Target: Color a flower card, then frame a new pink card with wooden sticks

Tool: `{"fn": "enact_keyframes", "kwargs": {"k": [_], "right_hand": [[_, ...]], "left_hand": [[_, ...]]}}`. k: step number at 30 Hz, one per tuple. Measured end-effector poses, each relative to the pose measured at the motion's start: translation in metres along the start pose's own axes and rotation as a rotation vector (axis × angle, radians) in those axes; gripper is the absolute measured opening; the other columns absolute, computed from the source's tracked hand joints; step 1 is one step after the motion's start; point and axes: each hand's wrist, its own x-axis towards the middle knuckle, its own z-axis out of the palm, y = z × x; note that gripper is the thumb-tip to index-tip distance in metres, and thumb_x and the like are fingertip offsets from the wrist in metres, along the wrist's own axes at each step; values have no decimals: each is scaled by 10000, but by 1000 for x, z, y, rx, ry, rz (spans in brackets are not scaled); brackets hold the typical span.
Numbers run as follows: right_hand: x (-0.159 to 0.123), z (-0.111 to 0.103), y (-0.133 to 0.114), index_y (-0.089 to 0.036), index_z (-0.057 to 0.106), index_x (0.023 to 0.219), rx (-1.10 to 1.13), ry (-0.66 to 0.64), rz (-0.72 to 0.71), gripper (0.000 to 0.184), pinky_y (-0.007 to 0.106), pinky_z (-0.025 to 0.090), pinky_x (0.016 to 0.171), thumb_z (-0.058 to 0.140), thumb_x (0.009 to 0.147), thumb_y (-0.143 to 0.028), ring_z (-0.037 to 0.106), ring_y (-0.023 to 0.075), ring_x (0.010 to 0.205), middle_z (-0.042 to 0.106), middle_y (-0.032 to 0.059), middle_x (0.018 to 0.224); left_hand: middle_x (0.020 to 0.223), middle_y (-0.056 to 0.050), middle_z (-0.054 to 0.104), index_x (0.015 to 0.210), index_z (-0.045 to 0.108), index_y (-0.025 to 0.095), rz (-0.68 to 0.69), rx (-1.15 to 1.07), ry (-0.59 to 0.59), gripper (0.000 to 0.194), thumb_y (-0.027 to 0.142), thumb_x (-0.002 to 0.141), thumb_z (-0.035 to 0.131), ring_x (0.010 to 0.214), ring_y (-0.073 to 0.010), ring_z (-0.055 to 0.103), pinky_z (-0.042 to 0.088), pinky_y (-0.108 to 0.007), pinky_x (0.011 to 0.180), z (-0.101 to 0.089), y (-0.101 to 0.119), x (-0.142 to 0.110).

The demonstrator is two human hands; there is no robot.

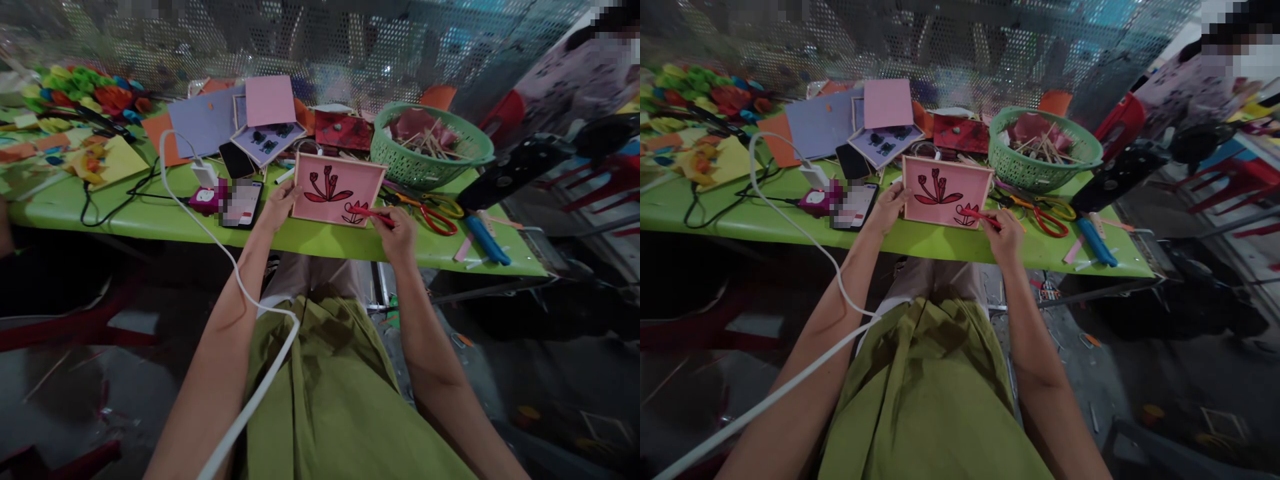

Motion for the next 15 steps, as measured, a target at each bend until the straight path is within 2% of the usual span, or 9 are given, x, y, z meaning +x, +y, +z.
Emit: {"fn": "enact_keyframes", "kwargs": {"k": [6,11,15], "right_hand": [[0,2,3,-259,771,925,0,-2,-19,122,412,555,784,701,908,-356,700,255,826,766,58,880],[-1,3,5,-266,768,937,-8,-38,-24,112,422,555,779,704,924,-357,701,260,825,753,52,888],[-1,2,3,-269,767,933,-26,-67,-30,102,431,566,805,695,931,-341,713,267,861,759,48,886]], "left_hand": [[608,46,387,669,547,205,10,-13,-9,479,536,884,818,574,-105,339,317,-273,545,1,0,1],[609,44,372,642,501,200,14,-6,-1,493,477,907,812,571,-101,328,309,-273,549,1,0,0],[615,39,392,660,537,200,6,3,12,454,459,907,817,588,-110,362,322,-276,560,0,-1,0]]}}
